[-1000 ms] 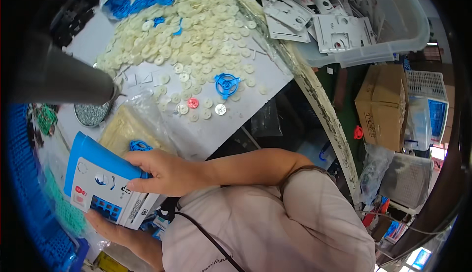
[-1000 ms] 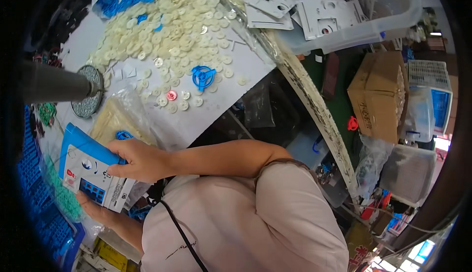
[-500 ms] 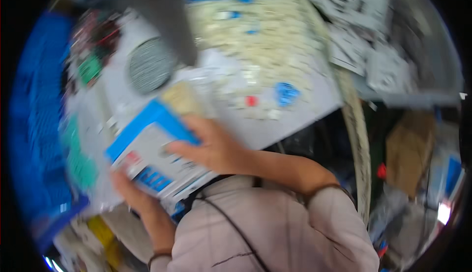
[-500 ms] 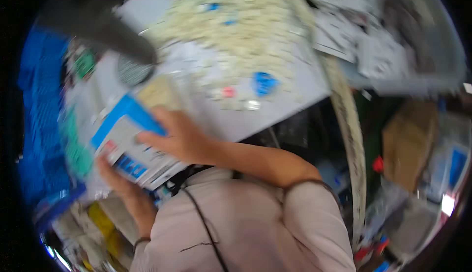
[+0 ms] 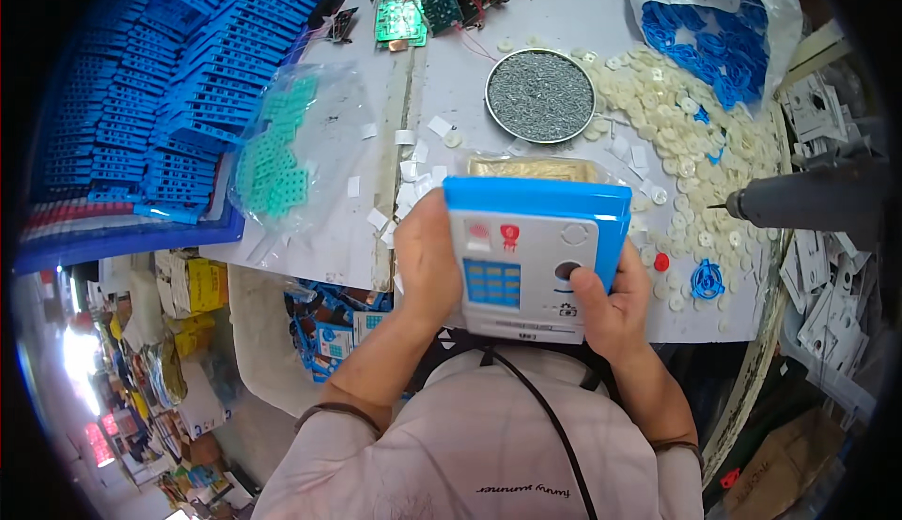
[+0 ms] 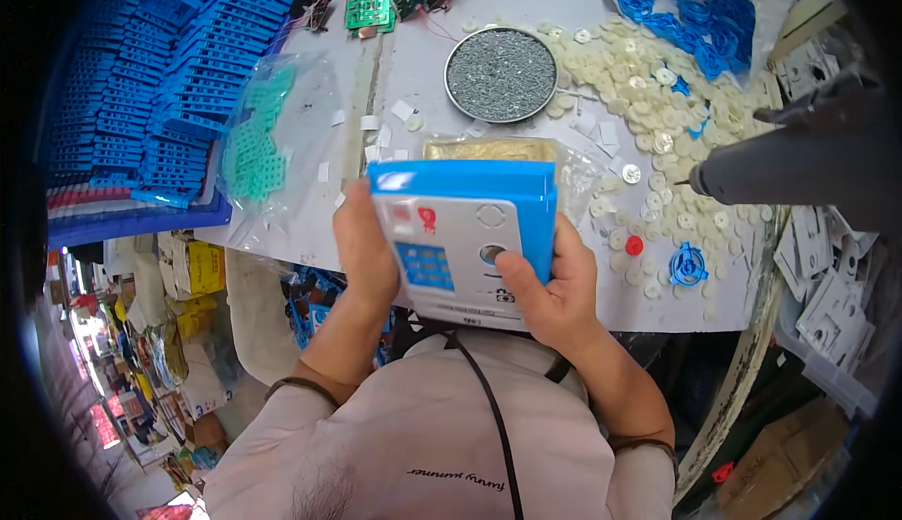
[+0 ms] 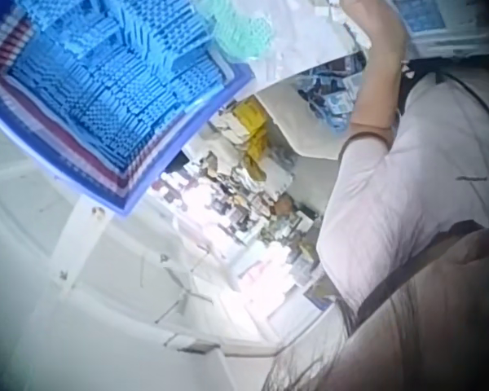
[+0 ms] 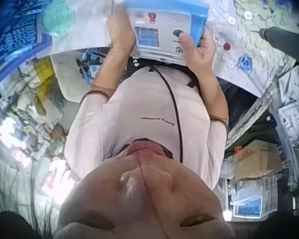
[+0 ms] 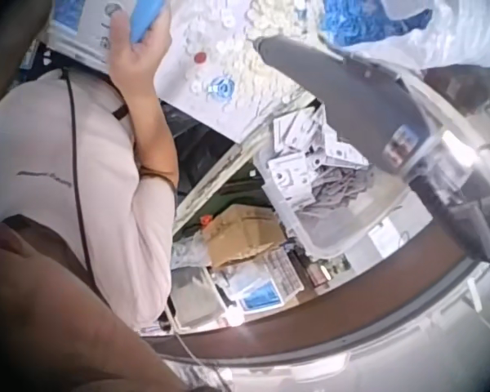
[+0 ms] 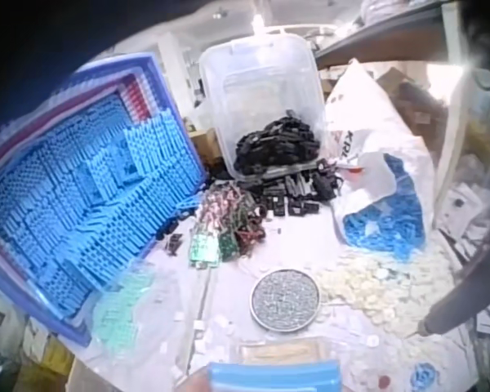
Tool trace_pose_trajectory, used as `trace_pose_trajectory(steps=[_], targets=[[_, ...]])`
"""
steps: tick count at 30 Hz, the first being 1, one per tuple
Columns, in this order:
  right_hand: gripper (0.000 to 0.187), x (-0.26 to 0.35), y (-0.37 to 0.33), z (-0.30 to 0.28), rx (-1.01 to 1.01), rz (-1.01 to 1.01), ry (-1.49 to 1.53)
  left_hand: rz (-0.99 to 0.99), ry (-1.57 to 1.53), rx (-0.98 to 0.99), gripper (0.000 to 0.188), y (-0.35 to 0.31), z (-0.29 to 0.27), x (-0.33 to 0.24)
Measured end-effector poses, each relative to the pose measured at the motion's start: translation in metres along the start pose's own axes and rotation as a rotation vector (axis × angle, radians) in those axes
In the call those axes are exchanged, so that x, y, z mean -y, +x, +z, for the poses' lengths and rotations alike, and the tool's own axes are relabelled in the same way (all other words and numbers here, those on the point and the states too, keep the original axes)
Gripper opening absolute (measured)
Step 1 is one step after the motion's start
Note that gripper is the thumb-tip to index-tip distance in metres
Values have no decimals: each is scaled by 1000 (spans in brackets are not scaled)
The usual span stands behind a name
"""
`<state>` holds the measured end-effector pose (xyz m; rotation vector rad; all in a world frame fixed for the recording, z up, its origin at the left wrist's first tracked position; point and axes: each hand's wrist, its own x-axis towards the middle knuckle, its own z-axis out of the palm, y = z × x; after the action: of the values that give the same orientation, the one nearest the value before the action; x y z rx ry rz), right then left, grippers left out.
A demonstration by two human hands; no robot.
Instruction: Assembling a blue electronic toy by placing internal components and fastening the casing with an electric screwdriver.
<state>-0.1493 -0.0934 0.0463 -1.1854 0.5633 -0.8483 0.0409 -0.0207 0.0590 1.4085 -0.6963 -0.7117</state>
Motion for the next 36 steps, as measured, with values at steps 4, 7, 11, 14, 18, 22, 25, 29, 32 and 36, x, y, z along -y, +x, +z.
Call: trace_pose_trajectory(steps=[4, 7, 11, 14, 18, 22, 25, 29, 32, 36], targets=[[36, 1, 8, -6, -93, 158, -30, -49, 162, 157, 50, 27, 0, -3], [32, 4, 18, -3, -137, 58, 61, -196, -67, 109, 51, 21, 2, 9], [35, 9, 24, -2, -133, 81, 33, -130, 6, 71, 49, -6, 4, 12], [34, 4, 22, 6, -131, 45, 64, -69, 34, 39, 47, -10, 1, 15], [30, 2, 22, 13, -145, 18, 67, -36, 96, 23, 47, -5, -3, 22], [35, 0, 25, 3, -120, 89, 102, -43, 44, 10, 46, 2, 6, 9], [42, 10, 26, 1, -63, 215, 313, -152, 9, -15, 46, 7, 3, 0], [53, 13, 15, -7, 192, 355, 219, -217, -5, -117, 48, 13, -9, 5], [51, 14, 16, -9, 198, 394, 140, -174, -11, -136, 50, 13, -8, 9], [47, 12, 14, -12, 199, 360, 117, -151, -28, -139, 49, 5, -5, 12]])
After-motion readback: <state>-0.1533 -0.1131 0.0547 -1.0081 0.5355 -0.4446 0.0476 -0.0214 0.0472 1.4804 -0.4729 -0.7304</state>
